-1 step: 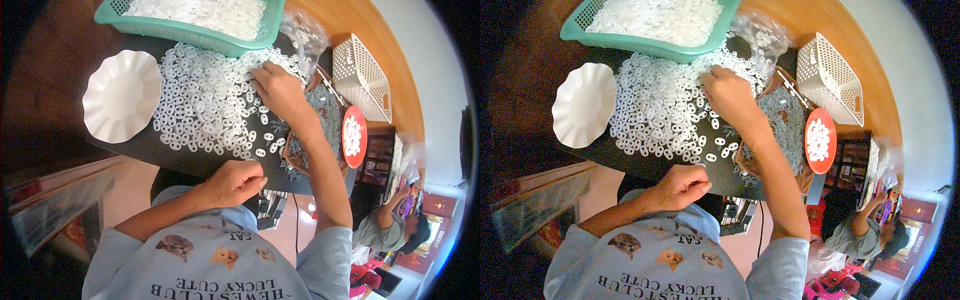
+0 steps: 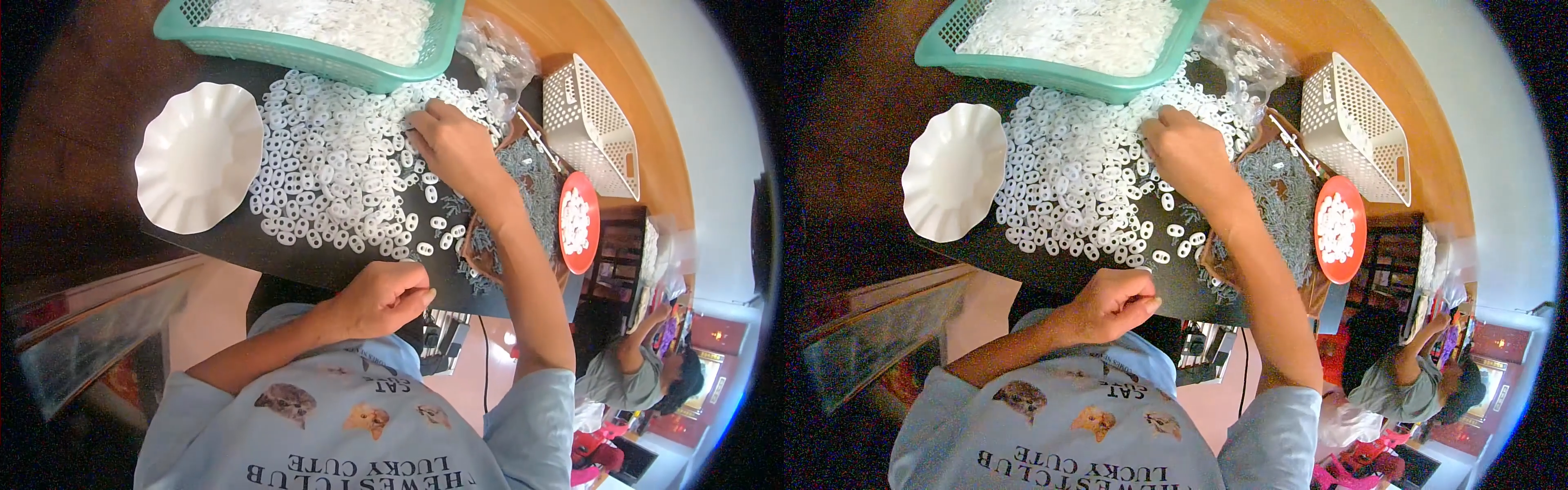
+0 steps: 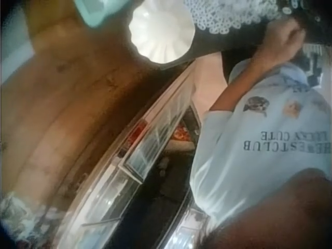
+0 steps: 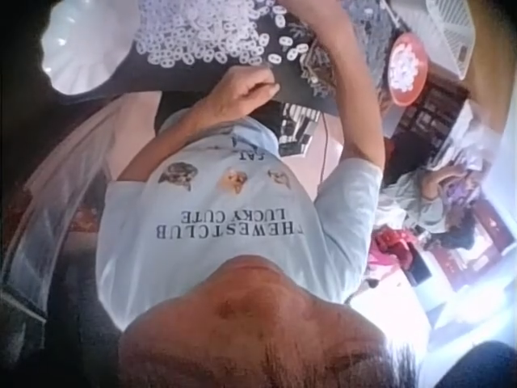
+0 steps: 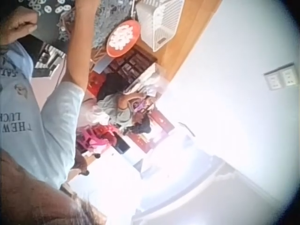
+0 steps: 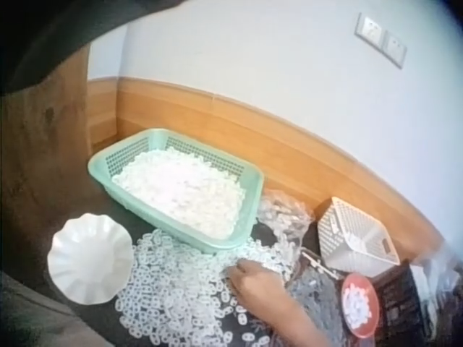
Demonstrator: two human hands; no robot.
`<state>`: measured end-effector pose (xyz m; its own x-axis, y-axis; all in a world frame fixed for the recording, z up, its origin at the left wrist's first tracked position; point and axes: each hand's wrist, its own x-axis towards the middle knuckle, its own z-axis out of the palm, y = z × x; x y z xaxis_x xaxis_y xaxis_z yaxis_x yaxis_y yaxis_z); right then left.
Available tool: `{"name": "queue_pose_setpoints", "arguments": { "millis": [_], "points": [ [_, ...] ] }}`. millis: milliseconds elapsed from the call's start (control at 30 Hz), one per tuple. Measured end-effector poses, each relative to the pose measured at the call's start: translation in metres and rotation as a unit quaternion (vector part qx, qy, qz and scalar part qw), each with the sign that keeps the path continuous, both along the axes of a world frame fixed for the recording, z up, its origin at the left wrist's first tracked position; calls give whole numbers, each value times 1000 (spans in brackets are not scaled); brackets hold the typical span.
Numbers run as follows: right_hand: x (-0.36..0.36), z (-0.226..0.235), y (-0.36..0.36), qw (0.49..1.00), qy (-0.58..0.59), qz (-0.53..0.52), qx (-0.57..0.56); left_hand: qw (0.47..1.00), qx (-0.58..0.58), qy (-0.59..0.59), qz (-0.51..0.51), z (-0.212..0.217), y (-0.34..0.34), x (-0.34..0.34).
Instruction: The recorder is manually assembling small white plastic tags by inserting grey plastic pins into them.
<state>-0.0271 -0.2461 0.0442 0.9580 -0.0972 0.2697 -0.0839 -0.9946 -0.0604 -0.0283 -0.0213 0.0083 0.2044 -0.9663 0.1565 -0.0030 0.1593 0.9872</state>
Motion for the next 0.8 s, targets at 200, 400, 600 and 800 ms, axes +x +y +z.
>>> {"name": "queue_pose_setpoints", "arguments": {
  "millis": [200,400,600,800],
  "points": [
    [4,-6,-4,1000,11,4,-25,1000,-6,1,2,-1,-2,-1],
    [-12,0,-1,999,-6,-42,10,998,49,10,-29,6,1,3],
    [-76,28,34,985,-57,-47,154,980,75,176,54,17,-1,11],
    [-112,48,77,982,-41,-61,175,983,101,127,81,26,-16,12]
  ]
}}
